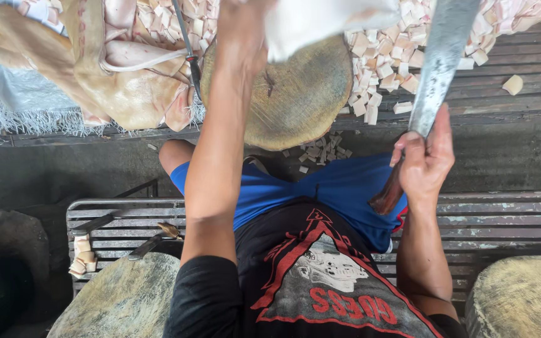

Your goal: The person sits cross-legged on a metal bench and uses a large knife to cut a piece of white meat into small cubes on a round wooden chopping block. The person repeatedly slices the meat into strips and then dices them, occasionally rearranging the pieces on the block.

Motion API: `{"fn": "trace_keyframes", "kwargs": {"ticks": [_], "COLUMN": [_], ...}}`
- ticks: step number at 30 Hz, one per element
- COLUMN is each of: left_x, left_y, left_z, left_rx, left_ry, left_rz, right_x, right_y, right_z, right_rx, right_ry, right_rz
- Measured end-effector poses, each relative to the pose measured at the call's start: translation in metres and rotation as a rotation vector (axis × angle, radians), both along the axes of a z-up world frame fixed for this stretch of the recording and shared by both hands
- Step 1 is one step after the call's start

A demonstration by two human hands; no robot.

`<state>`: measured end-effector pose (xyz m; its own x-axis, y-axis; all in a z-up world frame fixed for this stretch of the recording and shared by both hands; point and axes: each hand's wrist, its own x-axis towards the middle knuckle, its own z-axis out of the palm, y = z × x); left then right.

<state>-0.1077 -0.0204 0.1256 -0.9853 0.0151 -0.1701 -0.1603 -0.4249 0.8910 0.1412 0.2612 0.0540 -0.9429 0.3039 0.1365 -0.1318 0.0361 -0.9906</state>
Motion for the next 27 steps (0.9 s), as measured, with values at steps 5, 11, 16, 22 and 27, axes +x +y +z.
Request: {"fn": "trace_keyframes", "kwargs": {"ticks": [5, 11, 16, 22, 27], "left_x": [0.067, 0.1, 0.103, 0.117, 0.135], "left_y": [-0.025, -0.032, -0.011, -0.036, -0.042], "left_z": [-0.105, -0.173, -0.171, -0.17, -0.18], "left_rx": [0.025, -0.082, -0.533, -0.087, -0.07], "left_ry": [-0.332, -0.252, -0.067, -0.158, -0.118], "left_rz": [0.041, 0.17, 0.127, -0.01, -0.009], "right_x": [0.027, 0.029, 0.024, 0.023, 0.034], "right_y": [-0.014, -0.025, -0.021, -0.01, 0.012], "right_z": [-0.012, -0.031, -0.032, -0.001, 0.025], "right_rx": [0.644, 1.1, 1.157, 1.019, 0.727], "right_ry": [-0.149, -0.088, -0.106, -0.062, 0.365], "right_rz": [0.117, 0.336, 0.353, 0.288, 0.041]}}
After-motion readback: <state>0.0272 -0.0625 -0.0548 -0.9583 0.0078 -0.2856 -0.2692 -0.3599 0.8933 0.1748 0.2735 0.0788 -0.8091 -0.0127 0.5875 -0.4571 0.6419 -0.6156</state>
